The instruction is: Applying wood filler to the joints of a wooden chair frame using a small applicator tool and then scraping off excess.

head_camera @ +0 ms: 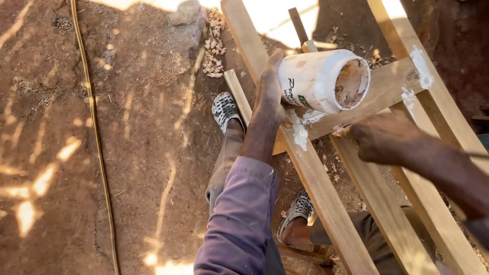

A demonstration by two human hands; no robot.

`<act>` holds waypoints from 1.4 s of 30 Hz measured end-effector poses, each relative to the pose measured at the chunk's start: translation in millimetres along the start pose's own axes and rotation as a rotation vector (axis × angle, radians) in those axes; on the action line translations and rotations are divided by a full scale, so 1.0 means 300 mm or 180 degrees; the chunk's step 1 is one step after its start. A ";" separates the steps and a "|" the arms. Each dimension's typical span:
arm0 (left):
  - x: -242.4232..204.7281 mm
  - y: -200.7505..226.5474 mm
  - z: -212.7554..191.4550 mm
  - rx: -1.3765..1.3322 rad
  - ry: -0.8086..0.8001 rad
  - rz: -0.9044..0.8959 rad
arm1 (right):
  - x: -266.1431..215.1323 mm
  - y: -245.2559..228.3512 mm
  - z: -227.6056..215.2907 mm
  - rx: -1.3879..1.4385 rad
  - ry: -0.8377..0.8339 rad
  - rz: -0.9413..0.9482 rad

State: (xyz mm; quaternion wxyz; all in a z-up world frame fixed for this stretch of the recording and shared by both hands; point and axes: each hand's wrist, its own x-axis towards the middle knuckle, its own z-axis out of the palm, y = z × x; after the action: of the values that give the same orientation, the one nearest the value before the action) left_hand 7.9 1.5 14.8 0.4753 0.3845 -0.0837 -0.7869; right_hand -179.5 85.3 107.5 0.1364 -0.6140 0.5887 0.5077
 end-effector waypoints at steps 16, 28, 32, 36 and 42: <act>0.007 0.008 -0.006 0.0027 0.0209 0.0103 | 0.032 0.011 -0.103 -0.0206 -0.0233 -0.0517; -0.006 0.016 0.027 -0.0196 0.0228 0.0016 | -0.010 0.277 0.205 -0.0894 0.0107 0.0064; -0.022 0.004 0.054 0.0110 0.0337 -0.0238 | -0.040 0.207 0.174 0.0533 0.1538 -0.0075; -0.004 -0.026 0.068 -0.0079 0.0329 -0.0316 | -0.106 -0.034 -0.031 -0.0104 0.0103 0.0607; -0.066 0.039 0.077 0.0048 0.0247 -0.0122 | -0.094 -0.016 0.020 -0.0271 0.0120 0.0141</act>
State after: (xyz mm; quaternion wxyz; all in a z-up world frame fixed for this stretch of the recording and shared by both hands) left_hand 4.9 5.9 46.9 0.4601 0.4200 -0.0638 -0.7797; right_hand -172.3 107.5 124.9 0.0879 -0.6156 0.5825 0.5235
